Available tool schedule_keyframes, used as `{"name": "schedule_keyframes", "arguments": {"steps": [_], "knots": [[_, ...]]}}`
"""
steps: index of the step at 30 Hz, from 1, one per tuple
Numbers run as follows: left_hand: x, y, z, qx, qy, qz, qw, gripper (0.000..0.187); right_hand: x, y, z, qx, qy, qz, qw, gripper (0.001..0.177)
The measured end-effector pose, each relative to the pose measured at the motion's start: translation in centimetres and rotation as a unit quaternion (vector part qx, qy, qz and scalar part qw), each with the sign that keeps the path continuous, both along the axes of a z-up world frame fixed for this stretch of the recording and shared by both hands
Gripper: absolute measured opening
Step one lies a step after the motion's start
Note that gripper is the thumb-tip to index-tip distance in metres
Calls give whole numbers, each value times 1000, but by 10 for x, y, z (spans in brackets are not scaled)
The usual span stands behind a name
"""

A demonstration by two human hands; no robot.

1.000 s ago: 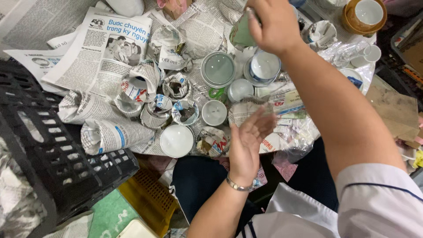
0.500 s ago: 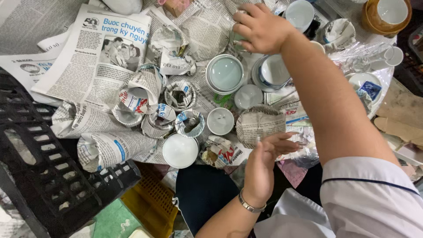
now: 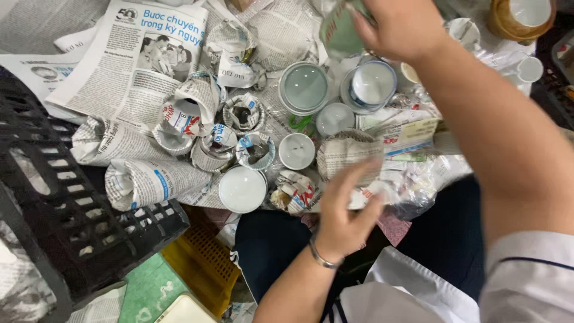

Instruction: The person wraps small ceramic bowls and cups with newspaper. They fold the paper around each item, tuck the edges, and place the wrapped items on a nearby table.

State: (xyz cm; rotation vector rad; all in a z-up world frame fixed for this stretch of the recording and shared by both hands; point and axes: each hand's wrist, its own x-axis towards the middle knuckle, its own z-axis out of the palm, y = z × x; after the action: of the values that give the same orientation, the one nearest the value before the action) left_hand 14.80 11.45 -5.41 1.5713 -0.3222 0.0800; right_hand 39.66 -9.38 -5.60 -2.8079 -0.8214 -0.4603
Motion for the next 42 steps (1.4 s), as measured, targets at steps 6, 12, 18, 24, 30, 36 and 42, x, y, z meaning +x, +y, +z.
{"name": "schedule_keyframes", "arguments": {"steps": [6,12,18,24,30,36,42], "knots": [[16,8,-2,146,-149,71,975,92,-134,-38,109,-27,-3,219,975,38],[-4,-22,-18,140,-63,-201,968,102,-237,-22,136,-31,60,280,958,37],[-31,-35,-28,94,-55,-219,970,75,-279,-21,125,14,43,182,982,34],[-43,-54,-44,126,28,-123,984,74,-297,3,104,33,18,52,998,27],[-47,-59,-49,133,-61,-24,989,92,-292,11,86,99,39,-85,991,24],[-46,-67,-61,212,-115,66,968,95,-276,17,75,157,141,-232,949,31],[-37,-67,-70,254,-218,65,940,95,-258,10,85,172,226,-324,903,40]]}}
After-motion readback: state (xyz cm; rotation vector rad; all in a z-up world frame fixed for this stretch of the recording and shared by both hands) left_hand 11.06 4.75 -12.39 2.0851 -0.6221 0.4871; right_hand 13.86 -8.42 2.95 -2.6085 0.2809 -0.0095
